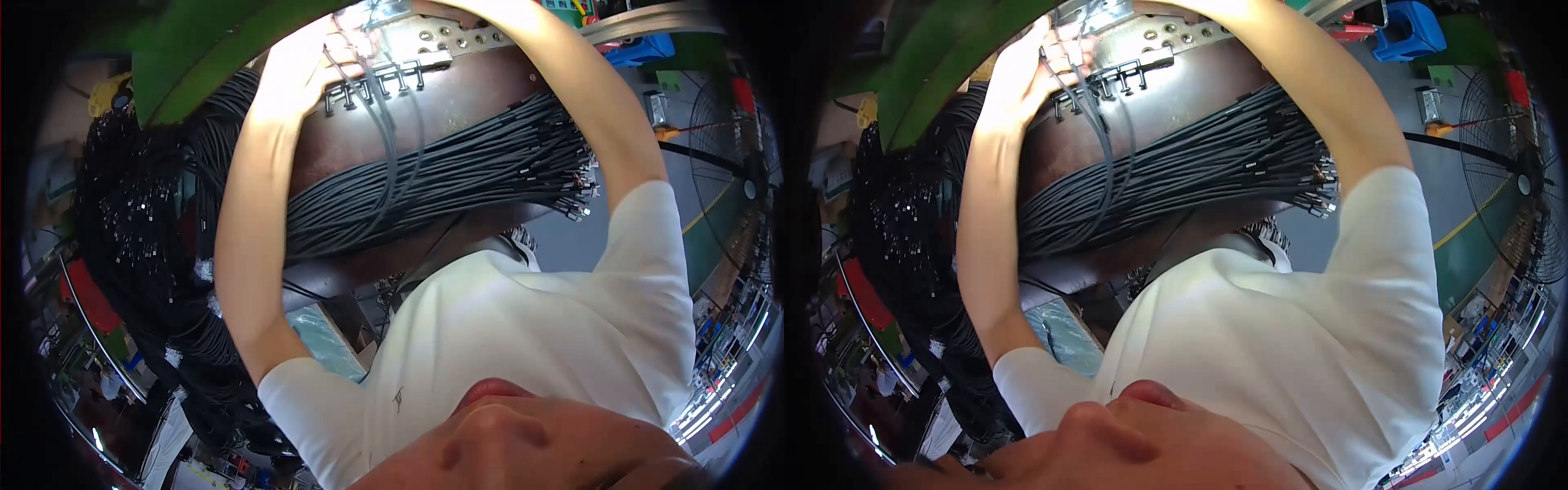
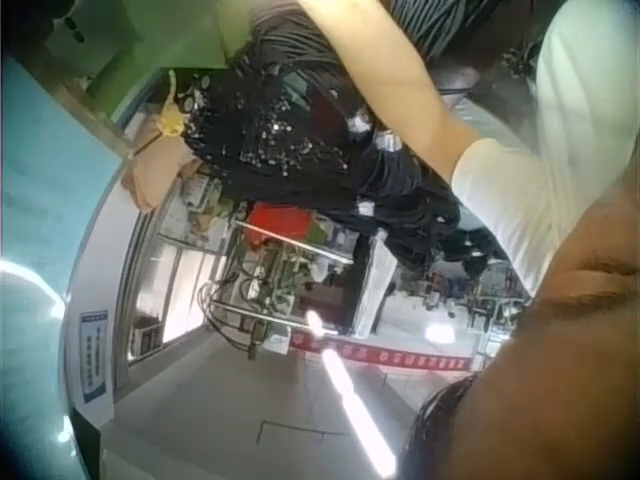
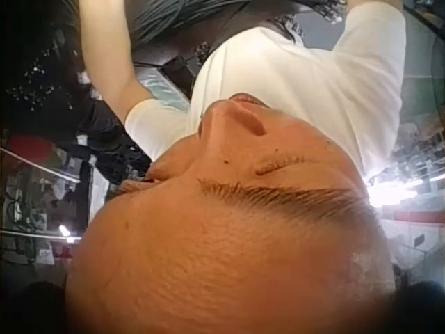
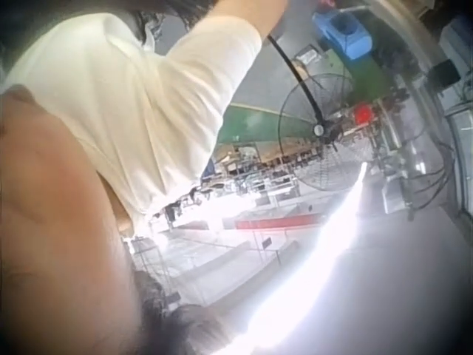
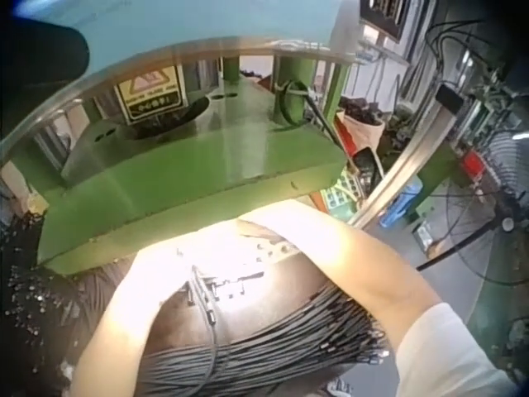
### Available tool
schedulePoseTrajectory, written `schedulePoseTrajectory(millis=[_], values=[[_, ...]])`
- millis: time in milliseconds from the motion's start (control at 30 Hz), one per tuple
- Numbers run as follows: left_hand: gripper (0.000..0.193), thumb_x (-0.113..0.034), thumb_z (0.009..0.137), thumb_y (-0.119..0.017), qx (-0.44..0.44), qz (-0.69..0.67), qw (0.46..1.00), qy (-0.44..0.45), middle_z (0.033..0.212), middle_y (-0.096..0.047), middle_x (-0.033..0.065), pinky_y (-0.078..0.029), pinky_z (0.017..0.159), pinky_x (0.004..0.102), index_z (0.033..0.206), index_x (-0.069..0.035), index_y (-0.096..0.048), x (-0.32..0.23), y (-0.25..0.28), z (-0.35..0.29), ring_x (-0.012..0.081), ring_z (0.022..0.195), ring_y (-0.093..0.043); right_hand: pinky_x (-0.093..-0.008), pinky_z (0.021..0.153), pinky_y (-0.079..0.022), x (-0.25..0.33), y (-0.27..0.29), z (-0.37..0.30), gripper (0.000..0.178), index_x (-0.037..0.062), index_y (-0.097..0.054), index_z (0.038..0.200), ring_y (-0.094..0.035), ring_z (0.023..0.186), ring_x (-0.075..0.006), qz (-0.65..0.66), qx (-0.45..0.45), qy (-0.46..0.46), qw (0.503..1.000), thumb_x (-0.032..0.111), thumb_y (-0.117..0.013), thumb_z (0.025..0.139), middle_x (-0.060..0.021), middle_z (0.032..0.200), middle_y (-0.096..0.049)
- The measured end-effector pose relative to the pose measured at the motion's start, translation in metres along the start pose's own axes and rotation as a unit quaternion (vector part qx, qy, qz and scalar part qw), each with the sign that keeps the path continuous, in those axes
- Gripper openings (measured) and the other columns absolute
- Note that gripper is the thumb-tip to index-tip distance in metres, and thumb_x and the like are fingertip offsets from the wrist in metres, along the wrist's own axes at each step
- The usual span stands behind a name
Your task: Sorting, plugging, and testing electrical cable harnesses into a test jig in a factory setting.
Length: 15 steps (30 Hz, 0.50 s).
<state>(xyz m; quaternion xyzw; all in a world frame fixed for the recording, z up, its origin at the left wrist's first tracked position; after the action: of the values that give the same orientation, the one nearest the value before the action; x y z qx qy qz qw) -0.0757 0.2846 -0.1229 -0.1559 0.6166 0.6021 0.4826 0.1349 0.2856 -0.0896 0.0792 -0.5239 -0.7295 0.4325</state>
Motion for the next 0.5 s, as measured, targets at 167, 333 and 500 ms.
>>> schedulePoseTrajectory(millis=[167,333,500], values=[[0.024,-0.016,0.086,-0.061,-0.11,0.519,0.843,-0.091,0.101,-0.068,0.0083,-0.051,0.077,0.0303,0.11,-0.014,-0.067,-0.023,0.016,-0.005,0.0223,0.085,-0.065,-0.0416,0.077,-0.049,-0.033,-0.02,0.005,0.03,0.0008,-0.066,0.098,-0.062,0.088,-0.0338,-0.057,0.035,-0.035,0.997,0.022,-0.045,0.092,-0.0218,0.096,-0.065],[0.039,-0.014,0.08,-0.065,-0.147,0.509,0.822,-0.209,0.102,-0.067,0.0069,-0.05,0.081,0.0328,0.119,-0.019,-0.064,0.001,0.009,0.003,0.0244,0.089,-0.064,-0.0392,0.08,-0.049,-0.046,-0.015,-0.004,0.027,0.0005,-0.065,0.1,-0.062,0.091,-0.0317,-0.032,0.031,-0.055,0.998,0.019,-0.048,0.091,-0.0199,0.1,-0.064],[0.035,-0.021,0.08,-0.067,-0.061,0.549,0.82,-0.152,0.097,-0.066,0.0084,-0.049,0.078,0.0368,0.114,-0.013,-0.064,-0.04,0.002,0.015,0.0266,0.085,-0.063,-0.0369,0.083,-0.048,-0.044,-0.008,-0.012,0.024,0.0002,-0.065,0.102,-0.061,0.095,-0.0296,-0.001,0.021,-0.071,0.997,0.015,-0.05,0.09,-0.018,0.104,-0.064]])
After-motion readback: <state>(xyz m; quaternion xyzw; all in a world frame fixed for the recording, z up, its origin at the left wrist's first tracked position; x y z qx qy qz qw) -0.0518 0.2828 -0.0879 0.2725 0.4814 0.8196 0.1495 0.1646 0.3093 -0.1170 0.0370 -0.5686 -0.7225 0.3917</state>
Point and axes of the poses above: each hand's wrist, its own z-axis towards the middle knuckle, its own y-axis out of the back of the hand, x = y × z, the point moved 1 cm from there along z, towards the middle knuckle
